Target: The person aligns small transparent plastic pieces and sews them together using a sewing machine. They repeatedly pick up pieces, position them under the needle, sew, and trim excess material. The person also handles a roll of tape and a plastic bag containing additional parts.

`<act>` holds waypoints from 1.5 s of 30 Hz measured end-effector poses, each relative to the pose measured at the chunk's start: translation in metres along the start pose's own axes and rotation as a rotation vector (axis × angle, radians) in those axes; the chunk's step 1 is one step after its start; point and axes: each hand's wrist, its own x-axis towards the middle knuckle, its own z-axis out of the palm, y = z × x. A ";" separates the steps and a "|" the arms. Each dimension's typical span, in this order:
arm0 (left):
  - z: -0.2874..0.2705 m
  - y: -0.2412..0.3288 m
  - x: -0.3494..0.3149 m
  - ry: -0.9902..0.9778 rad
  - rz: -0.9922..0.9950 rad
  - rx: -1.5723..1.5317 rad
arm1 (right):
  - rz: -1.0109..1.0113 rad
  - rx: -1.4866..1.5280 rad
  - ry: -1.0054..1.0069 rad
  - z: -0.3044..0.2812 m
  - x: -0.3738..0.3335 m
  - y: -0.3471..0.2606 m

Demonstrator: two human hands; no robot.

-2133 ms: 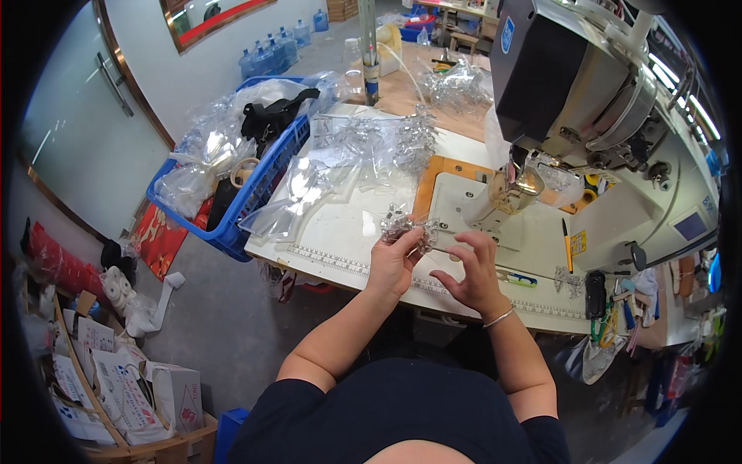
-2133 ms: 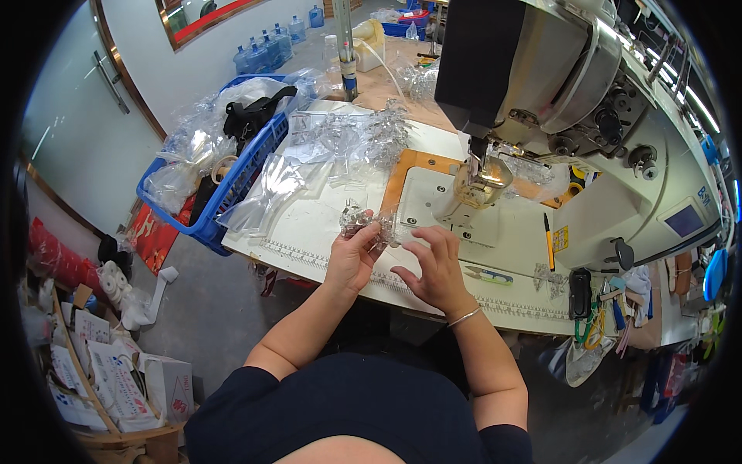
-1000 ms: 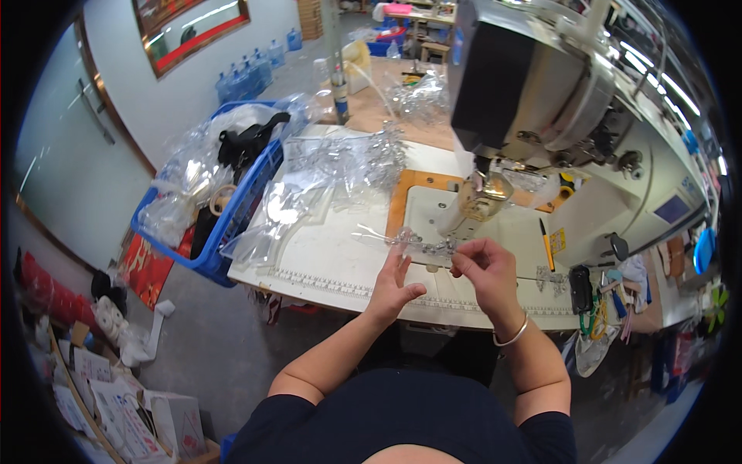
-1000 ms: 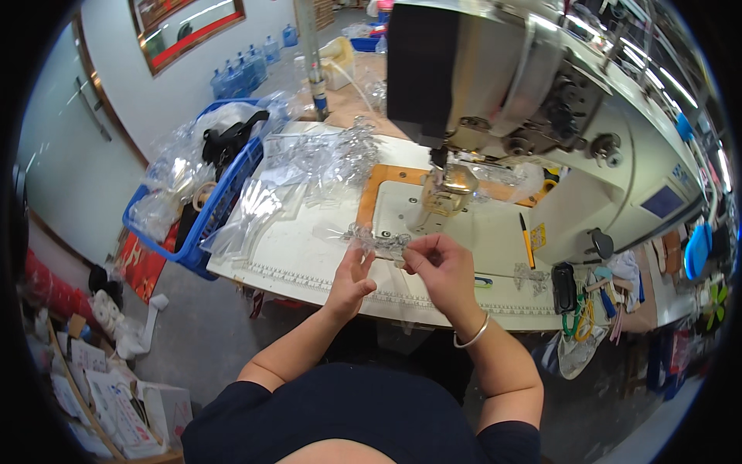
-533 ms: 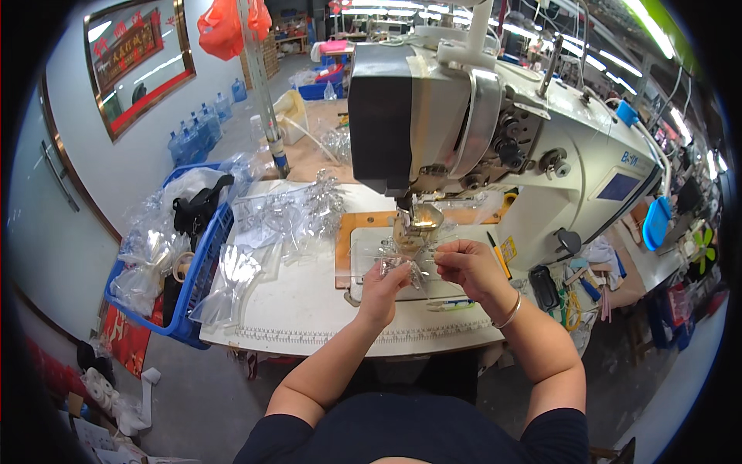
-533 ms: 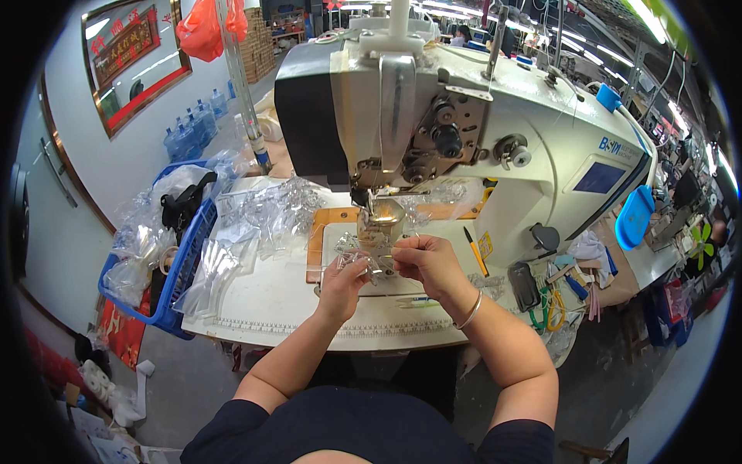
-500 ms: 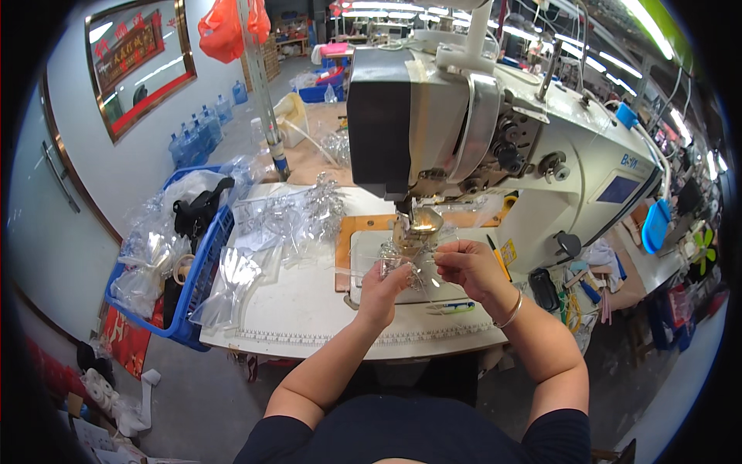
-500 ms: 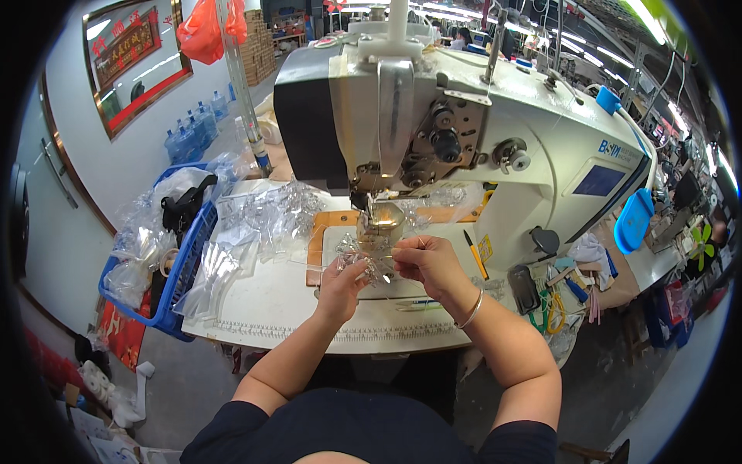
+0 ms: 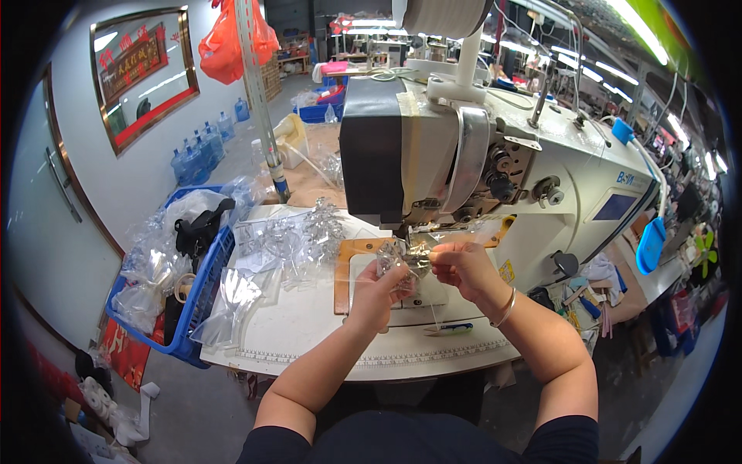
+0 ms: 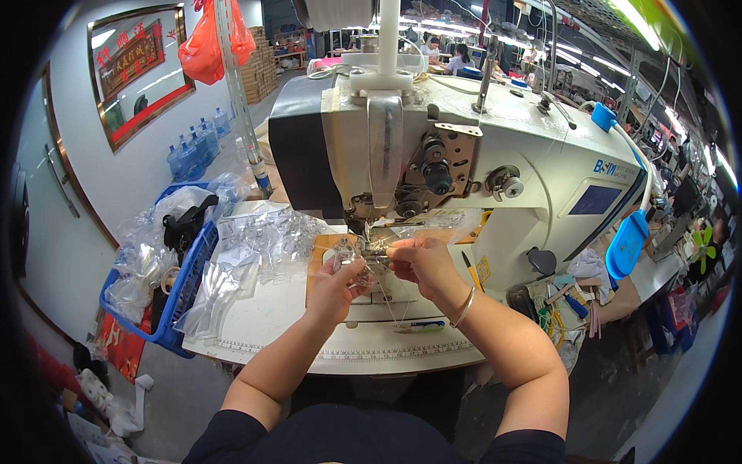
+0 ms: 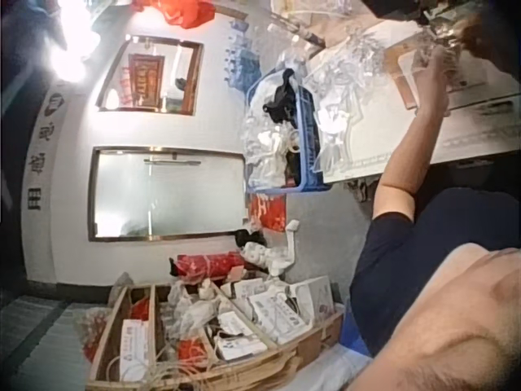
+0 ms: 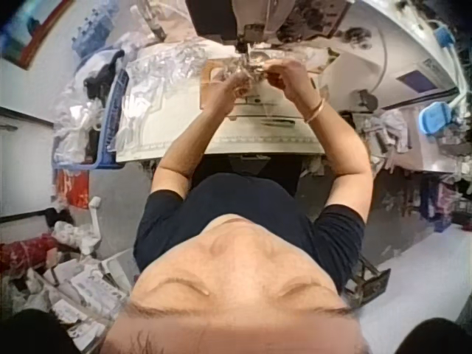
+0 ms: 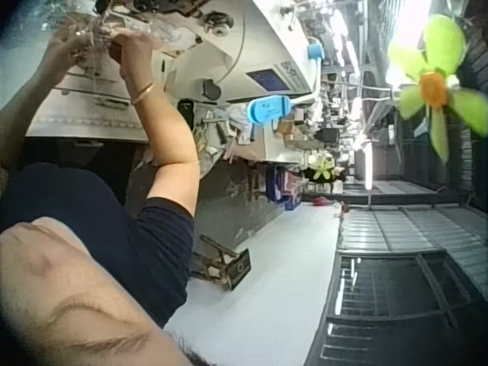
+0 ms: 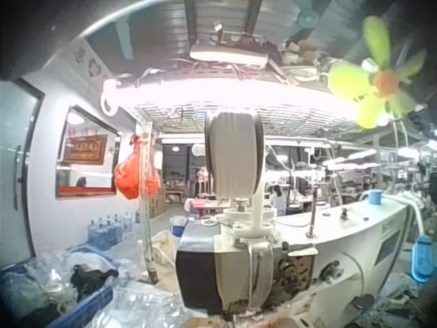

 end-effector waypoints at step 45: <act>-0.007 0.034 0.067 -0.108 0.085 0.381 | -0.384 -0.434 0.161 0.003 0.041 -0.022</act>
